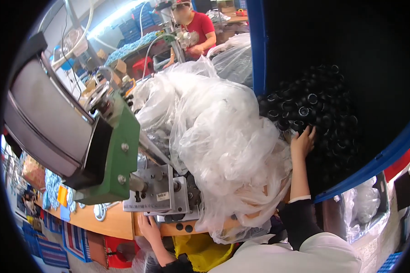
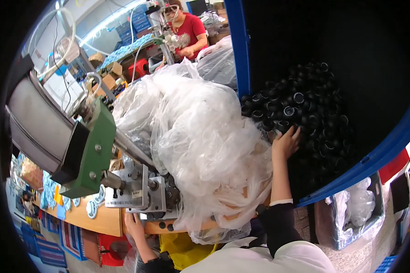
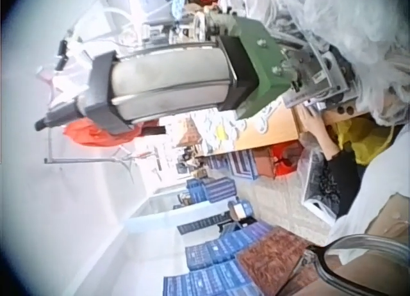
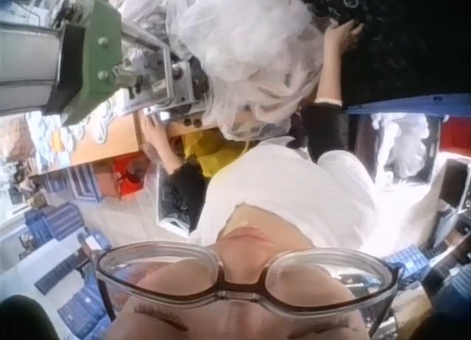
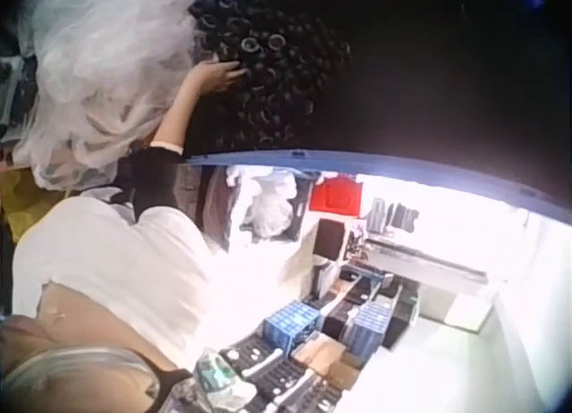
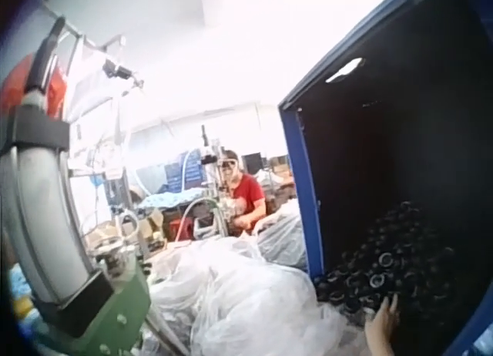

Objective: Manually stamp or press small black plastic components using a pneumatic press machine.

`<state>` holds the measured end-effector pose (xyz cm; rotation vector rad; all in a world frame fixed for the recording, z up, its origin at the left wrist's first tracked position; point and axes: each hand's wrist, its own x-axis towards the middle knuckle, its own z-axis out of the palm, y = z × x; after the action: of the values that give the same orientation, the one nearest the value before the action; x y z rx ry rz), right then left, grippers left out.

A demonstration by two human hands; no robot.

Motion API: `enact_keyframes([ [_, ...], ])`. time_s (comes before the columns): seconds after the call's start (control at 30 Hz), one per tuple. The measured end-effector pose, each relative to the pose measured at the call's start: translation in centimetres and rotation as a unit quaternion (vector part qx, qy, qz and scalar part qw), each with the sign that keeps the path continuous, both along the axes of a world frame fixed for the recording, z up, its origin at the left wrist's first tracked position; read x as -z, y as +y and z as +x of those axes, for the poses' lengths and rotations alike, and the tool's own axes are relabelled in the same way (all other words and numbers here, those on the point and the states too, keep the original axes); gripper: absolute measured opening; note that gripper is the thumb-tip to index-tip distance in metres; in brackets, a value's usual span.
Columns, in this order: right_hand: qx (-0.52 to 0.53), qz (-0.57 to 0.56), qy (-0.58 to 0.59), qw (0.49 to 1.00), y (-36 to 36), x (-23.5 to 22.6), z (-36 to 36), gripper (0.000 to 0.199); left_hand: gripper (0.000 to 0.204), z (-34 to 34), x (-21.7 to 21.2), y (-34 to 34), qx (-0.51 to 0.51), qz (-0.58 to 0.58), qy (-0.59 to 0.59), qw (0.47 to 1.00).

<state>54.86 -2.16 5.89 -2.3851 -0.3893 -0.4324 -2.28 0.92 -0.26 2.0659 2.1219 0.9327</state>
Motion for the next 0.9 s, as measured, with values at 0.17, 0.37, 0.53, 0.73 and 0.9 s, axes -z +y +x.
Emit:
enact_keyframes([
  [0.17, -0.004, -0.059, 0.040, 0.997, 0.7, 0.0, 0.0, 0.061, 0.039, -0.4, 0.0, -0.1, 0.003, -0.032, 0.011, 0.999],
  [0.37, 0.050, -0.030, 0.011, 0.998, 2.3, 0.3, 1.9, 0.050, 0.039, -0.4, 0.1, -0.4, 0.010, 0.017, 0.019, 1.000],
  [0.53, -0.010, 0.065, -0.100, 0.993, 0.3, 0.0, 0.9, 0.033, 0.043, 4.8, -3.8, -2.7, -0.012, 0.191, -0.177, 0.965],
  [0.73, -0.417, 0.384, 0.127, 0.814, -1.0, -3.5, -8.1, 0.033, 0.050, 10.1, -10.7, -0.3, 0.115, 0.159, -0.267, 0.944],
  [0.9, -0.496, 0.406, 0.226, 0.733, -2.4, -6.8, -13.9, 0.039, 0.035, 11.7, -11.1, 0.7, -0.007, 0.181, -0.249, 0.952],
])
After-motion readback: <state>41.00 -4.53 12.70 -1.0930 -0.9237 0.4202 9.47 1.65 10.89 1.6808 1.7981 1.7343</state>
